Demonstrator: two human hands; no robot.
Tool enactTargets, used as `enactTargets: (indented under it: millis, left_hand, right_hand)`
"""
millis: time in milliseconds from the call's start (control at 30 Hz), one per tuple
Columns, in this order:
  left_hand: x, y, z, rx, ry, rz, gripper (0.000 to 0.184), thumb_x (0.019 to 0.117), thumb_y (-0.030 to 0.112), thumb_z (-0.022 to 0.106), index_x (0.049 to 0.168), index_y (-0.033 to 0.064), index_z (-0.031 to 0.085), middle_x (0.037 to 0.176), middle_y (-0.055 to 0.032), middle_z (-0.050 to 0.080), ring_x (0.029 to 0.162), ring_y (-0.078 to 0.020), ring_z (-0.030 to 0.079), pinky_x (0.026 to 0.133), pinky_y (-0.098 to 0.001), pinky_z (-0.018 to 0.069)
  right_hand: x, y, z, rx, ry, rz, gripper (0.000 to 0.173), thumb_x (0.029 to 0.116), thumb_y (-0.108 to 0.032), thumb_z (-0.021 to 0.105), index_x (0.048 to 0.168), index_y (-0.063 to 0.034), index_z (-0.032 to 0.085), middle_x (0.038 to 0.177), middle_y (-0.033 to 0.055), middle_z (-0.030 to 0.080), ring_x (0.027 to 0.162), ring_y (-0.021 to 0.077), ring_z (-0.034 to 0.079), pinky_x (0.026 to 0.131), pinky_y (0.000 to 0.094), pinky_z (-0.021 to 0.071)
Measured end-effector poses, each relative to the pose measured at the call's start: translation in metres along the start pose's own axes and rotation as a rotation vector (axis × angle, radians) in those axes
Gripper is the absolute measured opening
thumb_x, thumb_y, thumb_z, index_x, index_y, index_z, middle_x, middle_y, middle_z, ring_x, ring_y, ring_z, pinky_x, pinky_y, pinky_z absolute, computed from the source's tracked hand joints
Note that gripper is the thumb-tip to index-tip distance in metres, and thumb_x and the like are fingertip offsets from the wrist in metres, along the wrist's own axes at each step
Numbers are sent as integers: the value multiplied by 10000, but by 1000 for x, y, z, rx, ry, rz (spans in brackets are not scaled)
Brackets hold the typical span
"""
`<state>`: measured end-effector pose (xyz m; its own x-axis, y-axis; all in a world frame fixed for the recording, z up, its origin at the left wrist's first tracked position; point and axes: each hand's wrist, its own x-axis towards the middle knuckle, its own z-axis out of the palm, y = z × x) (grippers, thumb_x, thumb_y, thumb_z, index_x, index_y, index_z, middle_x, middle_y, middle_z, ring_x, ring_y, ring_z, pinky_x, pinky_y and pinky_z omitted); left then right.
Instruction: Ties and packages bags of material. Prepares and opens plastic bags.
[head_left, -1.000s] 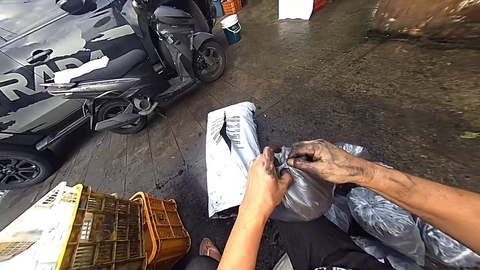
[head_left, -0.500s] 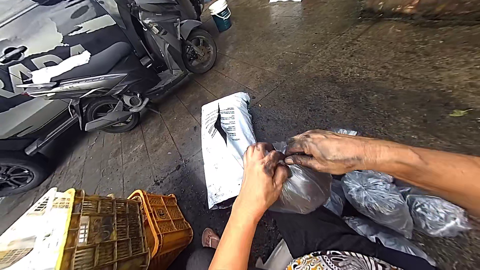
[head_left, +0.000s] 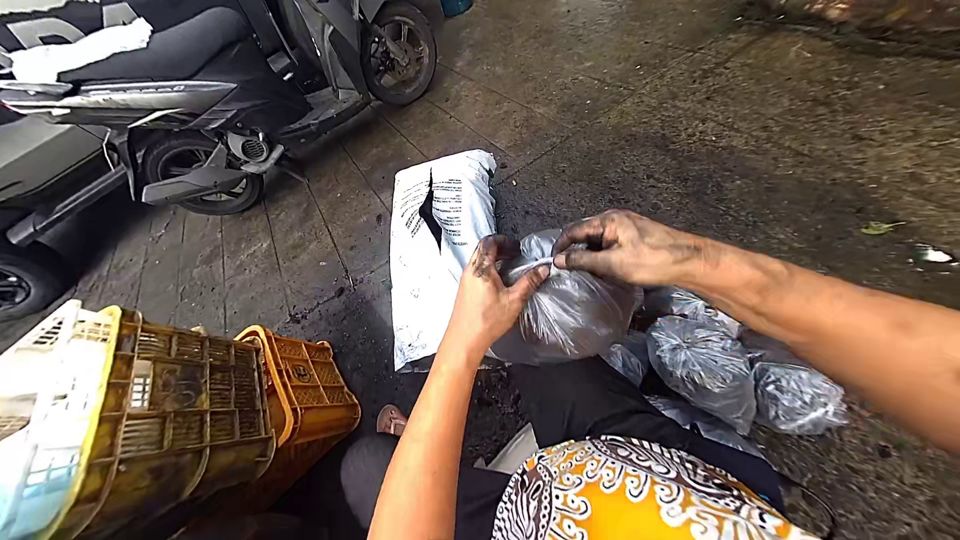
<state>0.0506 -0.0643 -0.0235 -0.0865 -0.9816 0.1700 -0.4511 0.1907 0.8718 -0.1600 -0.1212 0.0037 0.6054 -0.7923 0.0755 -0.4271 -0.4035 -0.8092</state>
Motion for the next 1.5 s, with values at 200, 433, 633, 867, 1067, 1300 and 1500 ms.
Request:
enactTargets:
  millis: [200,433,633,867,1067,1300,1500]
  left_hand:
    - [-28,-54,17,-123,-38,-216,1046,838,539,727,1633,103,205,1567,-211,418,1417,-271,452,1152,-459,378]
    - [-32,1,-5,94,431,266,288,961,253,631,1051,-2,731,1292,-155,630,1271,-248,535,1074,-398,421]
    - [-40,26,-4,497,176,158,253,843,342,766,923,105,800,1328,-122,648,1282,-352,535,1057,-588,375]
    - [-37,32,-3,376,52,175,227,976,205,648,973,24,786,1251,-157,670,1226,-330,569,1043,-530,416]
    - [-34,45,-25,413,-111,207,275,1020,210,563,1004,19,760,1052,-131,702,1062,-261,643,942,-492,465]
    - [-47,33,-20,685,-132,247,243,1003,174,553,964,36,749,1064,-147,695,1026,-342,645,827,-516,477]
    - [-46,31,-11,774,-124,283,220,983,156,584,945,25,756,1110,-172,691,1037,-359,652,838,-499,510]
  right_hand:
    - [25,3,-8,534,-49,312,174,1018,-10,520,922,-31,664,623,-63,589,475,-25,470,477,137,412]
    - [21,-7,7,503,-94,296,170,1021,-26,564,917,-5,696,608,-31,584,463,-4,477,467,141,423]
    - [10,-18,11,494,-123,305,171,1013,-8,567,911,-32,703,621,-55,572,496,-7,478,503,142,422]
    - [2,-22,5,360,-210,219,132,1005,-35,604,934,-23,715,660,-56,589,558,-7,513,573,155,449]
    - [2,-24,-7,80,-281,28,151,1010,-96,620,972,-14,741,690,-21,636,592,3,563,621,184,490]
    - [2,4,-10,-172,-159,-124,174,981,-197,683,936,-48,761,805,49,696,743,119,626,735,351,502]
    - [3,14,-13,-295,-109,-160,199,968,-232,707,891,-55,759,782,64,697,747,179,657,741,414,521]
